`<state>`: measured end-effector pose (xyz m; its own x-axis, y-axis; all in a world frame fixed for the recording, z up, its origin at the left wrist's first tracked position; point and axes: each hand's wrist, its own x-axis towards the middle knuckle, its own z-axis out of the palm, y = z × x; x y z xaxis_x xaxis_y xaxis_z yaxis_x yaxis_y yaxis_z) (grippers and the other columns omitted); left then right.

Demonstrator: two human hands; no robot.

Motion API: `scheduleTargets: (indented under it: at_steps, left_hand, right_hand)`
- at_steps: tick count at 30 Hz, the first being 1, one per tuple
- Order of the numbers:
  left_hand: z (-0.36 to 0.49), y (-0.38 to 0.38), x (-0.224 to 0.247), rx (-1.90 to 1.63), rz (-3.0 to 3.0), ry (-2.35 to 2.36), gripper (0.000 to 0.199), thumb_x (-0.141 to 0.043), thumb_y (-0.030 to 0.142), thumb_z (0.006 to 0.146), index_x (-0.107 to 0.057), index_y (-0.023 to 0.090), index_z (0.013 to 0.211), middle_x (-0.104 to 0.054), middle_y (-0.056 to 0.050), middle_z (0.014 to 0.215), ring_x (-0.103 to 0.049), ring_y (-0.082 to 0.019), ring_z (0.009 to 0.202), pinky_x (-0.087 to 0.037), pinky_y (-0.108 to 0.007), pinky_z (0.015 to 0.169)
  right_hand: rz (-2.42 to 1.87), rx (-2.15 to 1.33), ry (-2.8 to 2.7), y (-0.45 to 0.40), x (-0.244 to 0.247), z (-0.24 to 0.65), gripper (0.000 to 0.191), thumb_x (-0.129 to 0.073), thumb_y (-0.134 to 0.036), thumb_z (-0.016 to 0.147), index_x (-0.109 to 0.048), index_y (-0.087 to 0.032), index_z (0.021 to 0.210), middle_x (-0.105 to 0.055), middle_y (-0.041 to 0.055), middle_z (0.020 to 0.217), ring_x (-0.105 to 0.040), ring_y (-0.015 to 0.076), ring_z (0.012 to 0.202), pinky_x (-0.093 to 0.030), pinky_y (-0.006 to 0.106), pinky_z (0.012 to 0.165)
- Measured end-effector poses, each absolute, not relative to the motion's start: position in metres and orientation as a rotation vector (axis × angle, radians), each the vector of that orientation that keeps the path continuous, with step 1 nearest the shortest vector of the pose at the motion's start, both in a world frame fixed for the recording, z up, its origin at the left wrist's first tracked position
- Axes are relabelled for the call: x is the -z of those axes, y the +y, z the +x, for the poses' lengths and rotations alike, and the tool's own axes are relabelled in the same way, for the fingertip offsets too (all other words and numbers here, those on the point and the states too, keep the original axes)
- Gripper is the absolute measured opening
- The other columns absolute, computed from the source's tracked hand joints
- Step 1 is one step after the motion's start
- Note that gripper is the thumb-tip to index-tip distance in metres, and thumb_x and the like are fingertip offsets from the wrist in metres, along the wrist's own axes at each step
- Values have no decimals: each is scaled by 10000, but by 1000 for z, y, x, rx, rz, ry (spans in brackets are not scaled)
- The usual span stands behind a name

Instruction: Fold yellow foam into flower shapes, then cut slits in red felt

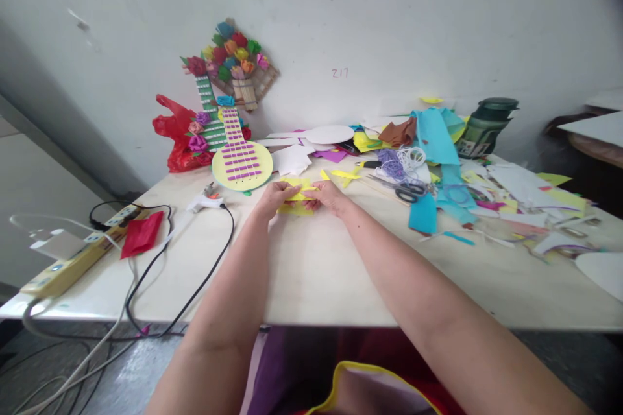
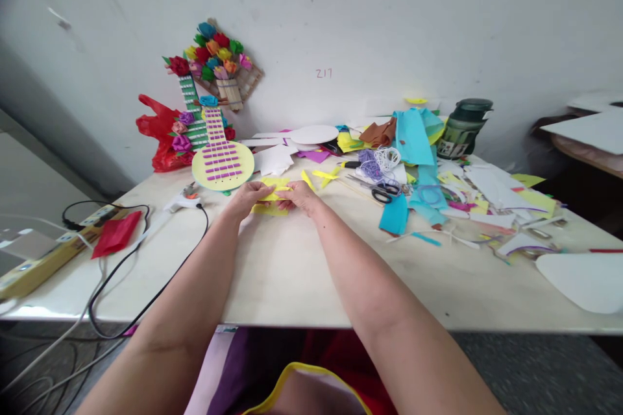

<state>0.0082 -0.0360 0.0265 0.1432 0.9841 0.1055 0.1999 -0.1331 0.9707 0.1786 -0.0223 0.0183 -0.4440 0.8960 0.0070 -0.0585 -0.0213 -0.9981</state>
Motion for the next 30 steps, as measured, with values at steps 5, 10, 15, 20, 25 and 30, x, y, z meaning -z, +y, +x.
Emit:
scheduleTargets:
  at_steps: [5,10,15,20,25,30]
  left_hand:
    - [8,-35,-27,-1166,1564,1198,344,-699,435,602,-513,150,555,-505,28,483,-487,-85,462,-389,-222,493]
    - [9,-36,-28,-1120,1510,1170,334,-703,445,598,-586,133,620,-554,8,550,-505,-88,499,-414,-228,521]
    - [8,-37,-28,-1046,1474,1147,324,-741,402,556,-617,120,658,-563,-2,530,-492,-88,481,-392,-221,496]
    - [8,-35,-27,-1057,1447,1124,312,-742,396,555,-595,125,600,-541,4,504,-469,-76,460,-373,-213,477]
    - [8,-34,-26,-1064,1446,1133,310,-747,394,550,-591,131,598,-542,5,502,-471,-76,455,-373,-214,470]
    - [8,-35,-26,-1084,1437,1139,310,-747,383,552,-609,121,643,-546,9,511,-480,-76,453,-391,-214,473]
  right_hand:
    - [-882,-1654,-1521,-23,-19,180,270,-730,-308,631,-597,-115,767,-666,51,590,-572,101,444,-446,180,410]
    - [-939,-1562,-1522,-22,-17,179,251,-745,-297,597,-605,-113,696,-646,40,542,-559,100,419,-436,179,398]
    - [-883,-1578,-1516,-21,-15,179,241,-741,-291,595,-626,-108,701,-644,27,555,-562,95,433,-440,181,418]
    - [-785,-1636,-1517,-24,-16,180,244,-737,-285,600,-625,-106,722,-646,16,557,-557,89,436,-455,189,448]
    - [-777,-1671,-1504,-25,-18,181,221,-713,-271,637,-623,-103,750,-652,24,575,-578,99,452,-450,185,433]
    - [-852,-1644,-1476,-25,-19,182,190,-691,-250,675,-612,-115,784,-659,27,587,-582,100,459,-449,182,427]
